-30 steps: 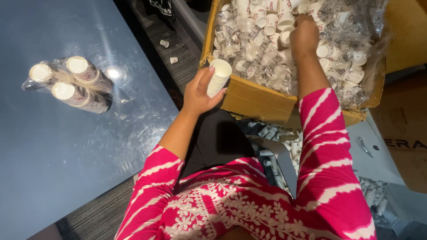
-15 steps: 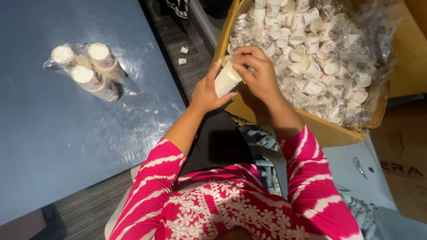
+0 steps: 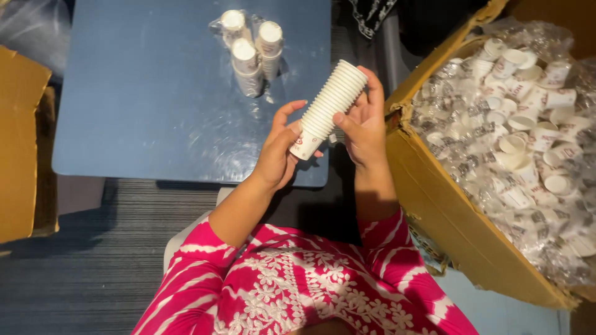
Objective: The recorder is counting, stacking, and packaging paper cups from a large box into smaller plastic-wrapped bundles.
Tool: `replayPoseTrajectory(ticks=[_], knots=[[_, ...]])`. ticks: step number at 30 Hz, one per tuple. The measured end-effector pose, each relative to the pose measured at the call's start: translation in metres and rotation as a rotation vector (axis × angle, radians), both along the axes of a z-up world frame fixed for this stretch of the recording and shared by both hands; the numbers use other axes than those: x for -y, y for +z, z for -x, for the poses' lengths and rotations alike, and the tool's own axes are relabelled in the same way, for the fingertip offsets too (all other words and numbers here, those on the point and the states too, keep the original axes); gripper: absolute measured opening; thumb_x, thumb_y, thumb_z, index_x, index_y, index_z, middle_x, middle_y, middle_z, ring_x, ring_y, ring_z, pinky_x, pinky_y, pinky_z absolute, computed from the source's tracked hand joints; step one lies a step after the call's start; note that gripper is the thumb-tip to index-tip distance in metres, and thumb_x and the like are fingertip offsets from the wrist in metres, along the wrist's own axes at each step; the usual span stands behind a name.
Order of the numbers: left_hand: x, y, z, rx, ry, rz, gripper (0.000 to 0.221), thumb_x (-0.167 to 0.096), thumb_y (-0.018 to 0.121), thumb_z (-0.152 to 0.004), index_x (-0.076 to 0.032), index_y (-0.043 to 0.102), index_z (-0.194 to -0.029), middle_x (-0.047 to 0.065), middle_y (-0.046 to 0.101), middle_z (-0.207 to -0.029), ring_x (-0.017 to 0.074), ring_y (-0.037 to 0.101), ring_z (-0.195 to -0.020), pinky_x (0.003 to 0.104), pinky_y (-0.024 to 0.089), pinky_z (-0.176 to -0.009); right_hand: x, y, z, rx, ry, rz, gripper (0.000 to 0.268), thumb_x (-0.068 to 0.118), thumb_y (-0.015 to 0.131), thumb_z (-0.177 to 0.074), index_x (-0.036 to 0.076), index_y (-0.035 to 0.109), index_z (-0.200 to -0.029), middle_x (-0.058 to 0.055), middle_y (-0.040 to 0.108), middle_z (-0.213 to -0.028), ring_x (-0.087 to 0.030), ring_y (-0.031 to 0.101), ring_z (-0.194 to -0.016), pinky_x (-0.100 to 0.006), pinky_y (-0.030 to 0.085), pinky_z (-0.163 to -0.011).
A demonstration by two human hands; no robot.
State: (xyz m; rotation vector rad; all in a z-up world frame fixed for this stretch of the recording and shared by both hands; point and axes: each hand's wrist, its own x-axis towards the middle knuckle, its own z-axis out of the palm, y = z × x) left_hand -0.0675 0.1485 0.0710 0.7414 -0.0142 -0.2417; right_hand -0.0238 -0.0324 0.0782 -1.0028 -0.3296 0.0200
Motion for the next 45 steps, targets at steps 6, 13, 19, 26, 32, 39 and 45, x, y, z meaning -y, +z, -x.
replayPoseTrajectory(ticks=[6,13,19,26,32,39,45], knots=[[-0.010,0.011,0.028,0.157,-0.088,0.089,0.061,-0.014,0.058,-0.102,-0.005,0.029,-0.156,0.020,0.057,-0.142,0.0268,0.062,-0.124,0.041,0.059,-0.093,-0.007,0.022,0.019,0.048,0.036,0.018,0.091,0.006,0.086,-0.090,0.010,0.029,-0.161,-0.017,0.051,-0.147,-0.025,0.055,-0.135,-0.040,0.051,-0.116],[-0.002,0.015,0.038,0.144,-0.048,0.094,0.057,-0.012,0.058,-0.104,-0.003,0.031,-0.154,0.022,0.058,-0.139,0.0262,0.063,-0.120,0.041,0.059,-0.093,-0.002,0.032,0.033,0.083,0.056,0.033,0.090,0.006,0.086,-0.092,0.013,0.028,-0.161,-0.017,0.048,-0.150,-0.025,0.051,-0.140,-0.041,0.048,-0.119],[-0.005,0.023,0.044,0.121,-0.047,0.089,0.063,-0.013,0.059,-0.102,-0.008,0.026,-0.154,0.021,0.060,-0.136,0.0243,0.065,-0.116,0.040,0.060,-0.091,-0.002,0.032,0.040,0.118,0.061,0.032,0.087,0.006,0.085,-0.094,0.014,0.028,-0.160,-0.018,0.046,-0.152,-0.024,0.049,-0.139,-0.041,0.047,-0.121],[-0.006,0.025,0.045,0.123,-0.042,0.064,0.063,-0.013,0.060,-0.103,-0.007,0.027,-0.156,0.022,0.063,-0.130,0.0246,0.066,-0.109,0.039,0.060,-0.089,-0.002,0.035,0.047,0.147,0.054,0.062,0.084,0.005,0.084,-0.094,0.013,0.029,-0.158,-0.018,0.048,-0.152,-0.023,0.052,-0.134,-0.039,0.050,-0.117],[-0.009,0.026,0.046,0.115,-0.046,0.072,0.063,-0.012,0.060,-0.102,-0.006,0.028,-0.155,0.023,0.063,-0.130,0.0235,0.065,-0.111,0.037,0.055,-0.096,-0.002,0.035,0.048,0.149,0.066,0.075,0.085,0.003,0.083,-0.094,0.013,0.029,-0.158,-0.018,0.047,-0.153,-0.023,0.052,-0.133,-0.039,0.050,-0.117],[-0.012,0.028,0.046,0.107,-0.056,0.059,0.060,-0.010,0.058,-0.101,-0.005,0.030,-0.153,0.021,0.063,-0.132,0.0221,0.063,-0.119,0.035,0.050,-0.104,-0.004,0.037,0.053,0.148,0.091,0.088,0.087,0.002,0.084,-0.092,0.014,0.028,-0.158,-0.018,0.047,-0.153,-0.023,0.053,-0.136,-0.039,0.050,-0.117],[-0.011,0.024,0.047,0.127,-0.067,0.036,0.059,-0.011,0.058,-0.102,-0.005,0.031,-0.153,0.021,0.063,-0.131,0.0219,0.063,-0.118,0.035,0.051,-0.104,-0.002,0.034,0.054,0.170,0.089,0.113,0.086,0.002,0.083,-0.092,0.014,0.029,-0.158,-0.017,0.049,-0.151,-0.023,0.053,-0.133,-0.039,0.051,-0.116]])
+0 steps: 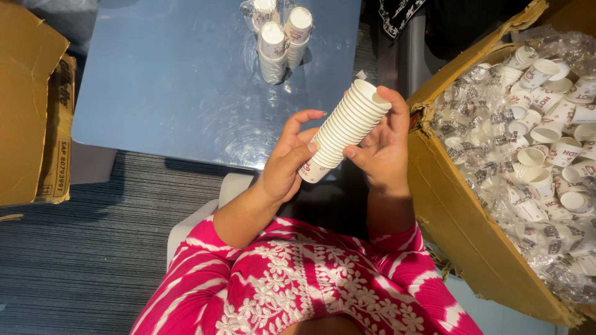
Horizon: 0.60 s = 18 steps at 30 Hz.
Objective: The recorder is counting, stacking, and packaging paper cups from a large box into smaller plastic-wrapped bundles.
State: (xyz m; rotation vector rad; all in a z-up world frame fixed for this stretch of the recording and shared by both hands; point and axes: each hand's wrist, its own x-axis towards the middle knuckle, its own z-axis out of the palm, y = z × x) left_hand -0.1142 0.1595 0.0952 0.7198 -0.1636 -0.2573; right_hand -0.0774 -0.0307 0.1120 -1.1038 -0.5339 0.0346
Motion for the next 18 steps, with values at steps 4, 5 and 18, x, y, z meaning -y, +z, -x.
replayPoseTrajectory(ticks=[4,5,18], knots=[[0.0016,-0.0029,0.0010,-0.008,0.011,0.030,0.056,-0.012,0.058,-0.103,-0.005,0.032,-0.152,0.021,0.064,-0.130,0.0220,0.064,-0.117,0.035,0.051,-0.103,0.0012,-0.0038,-0.0016,0.008,0.005,0.011,0.086,0.002,0.084,-0.092,0.013,0.029,-0.157,-0.015,0.049,-0.149,-0.023,0.055,-0.133,-0.039,0.052,-0.114],[0.0015,-0.0027,0.0010,-0.023,0.014,0.030,0.055,-0.012,0.058,-0.102,-0.005,0.032,-0.151,0.020,0.064,-0.130,0.0219,0.064,-0.116,0.035,0.052,-0.102,0.0013,-0.0039,-0.0019,0.005,0.011,0.012,0.087,0.002,0.083,-0.092,0.013,0.029,-0.159,-0.015,0.049,-0.148,-0.023,0.056,-0.133,-0.039,0.053,-0.113],[0.0018,-0.0074,-0.0017,-0.032,0.007,0.008,0.055,-0.014,0.061,-0.101,-0.004,0.034,-0.148,0.019,0.065,-0.128,0.0201,0.065,-0.112,0.034,0.054,-0.097,0.0035,-0.0104,-0.0039,0.041,0.062,0.052,0.090,0.001,0.082,-0.093,0.014,0.027,-0.163,-0.016,0.051,-0.147,-0.024,0.057,-0.135,-0.039,0.051,-0.114]])
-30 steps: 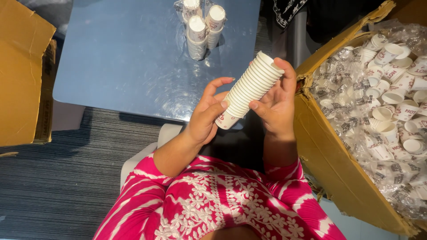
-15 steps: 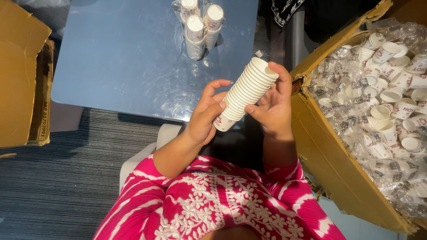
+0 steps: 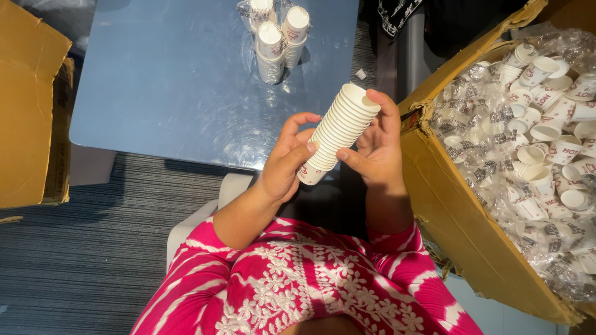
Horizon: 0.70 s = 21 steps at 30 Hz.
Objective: The recorder is counting, stacking, and packaging paper cups from a large box into smaller plastic-wrapped bundles.
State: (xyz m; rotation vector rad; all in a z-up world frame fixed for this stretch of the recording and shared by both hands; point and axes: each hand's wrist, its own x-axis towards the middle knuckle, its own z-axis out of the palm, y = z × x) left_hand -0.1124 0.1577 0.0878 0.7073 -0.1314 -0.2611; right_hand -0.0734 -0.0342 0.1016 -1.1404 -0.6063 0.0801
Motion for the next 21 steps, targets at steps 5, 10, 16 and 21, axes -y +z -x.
replayPoseTrajectory(ticks=[5,10,16,21], knots=[[-0.0009,0.0010,0.0008,-0.010,0.004,-0.006,0.055,-0.015,0.061,-0.101,-0.005,0.034,-0.148,0.019,0.065,-0.128,0.0200,0.064,-0.113,0.034,0.053,-0.097,-0.0013,-0.0004,-0.0002,0.003,0.004,0.001,0.090,0.001,0.082,-0.092,0.014,0.028,-0.163,-0.016,0.051,-0.148,-0.024,0.057,-0.135,-0.039,0.051,-0.114],[-0.0008,0.0020,0.0005,-0.011,0.007,-0.017,0.055,-0.016,0.060,-0.102,-0.005,0.033,-0.149,0.019,0.065,-0.127,0.0198,0.064,-0.111,0.034,0.053,-0.096,-0.0010,-0.0018,0.0006,0.008,0.006,0.007,0.090,0.000,0.082,-0.092,0.014,0.028,-0.163,-0.016,0.051,-0.147,-0.023,0.056,-0.135,-0.039,0.050,-0.115],[0.0002,0.0024,-0.0005,0.016,0.003,-0.008,0.056,-0.016,0.059,-0.102,-0.006,0.030,-0.149,0.017,0.065,-0.126,0.0189,0.064,-0.111,0.033,0.053,-0.095,0.0001,-0.0029,0.0012,0.011,0.001,0.011,0.091,0.000,0.081,-0.092,0.015,0.028,-0.164,-0.015,0.051,-0.146,-0.023,0.057,-0.134,-0.039,0.051,-0.114],[0.0010,0.0019,-0.0011,0.015,0.003,-0.013,0.055,-0.017,0.058,-0.104,-0.006,0.030,-0.150,0.017,0.065,-0.125,0.0183,0.064,-0.109,0.032,0.053,-0.094,-0.0014,-0.0040,0.0023,0.009,-0.002,0.007,0.091,0.001,0.081,-0.091,0.015,0.028,-0.164,-0.015,0.050,-0.148,-0.023,0.056,-0.136,-0.039,0.050,-0.115]])
